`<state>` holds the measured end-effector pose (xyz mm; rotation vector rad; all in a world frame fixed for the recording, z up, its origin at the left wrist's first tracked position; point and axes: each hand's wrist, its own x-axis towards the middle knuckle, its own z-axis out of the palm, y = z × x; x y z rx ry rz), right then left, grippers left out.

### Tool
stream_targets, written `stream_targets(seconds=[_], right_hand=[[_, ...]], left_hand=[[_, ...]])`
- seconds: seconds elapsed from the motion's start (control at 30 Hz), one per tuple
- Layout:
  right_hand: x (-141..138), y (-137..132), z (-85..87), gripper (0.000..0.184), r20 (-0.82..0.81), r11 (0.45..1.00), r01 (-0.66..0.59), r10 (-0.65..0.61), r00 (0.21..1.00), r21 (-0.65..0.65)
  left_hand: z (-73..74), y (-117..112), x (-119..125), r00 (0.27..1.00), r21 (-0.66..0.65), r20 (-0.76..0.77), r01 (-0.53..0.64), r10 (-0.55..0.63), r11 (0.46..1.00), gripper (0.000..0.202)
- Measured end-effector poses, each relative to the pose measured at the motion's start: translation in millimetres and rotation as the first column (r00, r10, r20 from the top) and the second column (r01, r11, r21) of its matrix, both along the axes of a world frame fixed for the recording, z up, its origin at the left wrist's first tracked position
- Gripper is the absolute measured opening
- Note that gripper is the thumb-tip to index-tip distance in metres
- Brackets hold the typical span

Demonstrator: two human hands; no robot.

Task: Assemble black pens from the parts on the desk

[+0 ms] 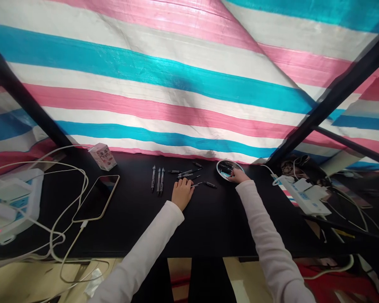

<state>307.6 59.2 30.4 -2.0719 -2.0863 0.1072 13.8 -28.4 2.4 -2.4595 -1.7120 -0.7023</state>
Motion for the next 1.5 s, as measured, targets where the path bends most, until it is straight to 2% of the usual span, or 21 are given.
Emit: stream_targets(seconds=[0.2, 0.37, 0.67, 0.8, 0.87, 0.93, 1.0, 1.07, 1.17, 1.27, 1.5], right_hand=[[-3.7, -7.1, 4.9, 0.006, -0.098, 0.992, -0.062, 0.051, 0.994, -0.109], [-17.6, -9.3, 4.4, 0.012, -0.157, 0.987, -0.104, 0.084, 0.984, -0.121], [-37.9, -6.3, -2.3, 0.006, -0.169, 0.998, -0.038, 0.03, 0.985, -0.044], [-38.6, -7.1, 2.7, 0.006, -0.18, 1.0, -0.021, 0.022, 0.983, 0.005], [-42.1, -10.6, 7.2, 0.008, -0.203, 0.997, -0.007, 0.023, 0.979, 0.083], [-51.0, -17.2, 10.9, 0.009, -0.287, 0.977, 0.003, 0.061, 0.956, 0.215], [-65.6, -26.5, 11.9, 0.01, -0.418, 0.94, 0.012, 0.14, 0.897, 0.341], [-83.5, -37.1, 9.3, 0.01, -0.522, 0.915, 0.016, 0.215, 0.825, 0.402], [-108.6, -50.9, -0.6, 0.01, -0.6, 0.907, -0.036, 0.307, 0.739, 0.419], [-122.8, -58.6, -12.2, 0.011, -0.626, 0.905, -0.059, 0.337, 0.703, 0.42], [-127.4, -66.1, -24.8, 0.019, -0.641, 0.904, -0.077, 0.356, 0.68, 0.42]], left_hand=[[-3.6, -3.7, -8.7, 0.999, 0.014, 0.051, -0.008, 0.008, 1.0, 0.012], [-4.8, 2.4, -18.4, 0.998, 0.004, 0.017, 0.055, -0.055, 0.998, 0.012], [-8.3, 12.0, -19.4, 0.991, 0.021, -0.057, 0.119, -0.118, 0.993, 0.014], [-5.2, 15.8, -17.3, 0.99, 0.017, -0.039, 0.138, -0.138, 0.99, 0.016], [-4.3, 17.6, -17.3, 0.985, 0.013, -0.013, 0.173, -0.173, 0.985, 0.016], [-4.3, 18.3, -17.9, 0.977, 0.012, 0.018, 0.21, -0.21, 0.978, 0.017], [-4.6, 17.7, -18.3, 0.974, 0.012, 0.037, 0.223, -0.223, 0.975, 0.016], [-4.3, 16.7, -18.2, 0.977, 0.011, 0.038, 0.211, -0.211, 0.977, 0.016], [-1.9, 15.8, -17.5, 0.983, 0.025, 0.03, 0.181, -0.181, 0.983, 0.021], [1.3, 15.4, -17.6, 0.987, 0.045, 0.029, 0.157, -0.158, 0.987, 0.025], [2.8, 13.4, -21.3, 0.95, 0.019, 0.017, 0.312, -0.312, 0.95, 0.015]])
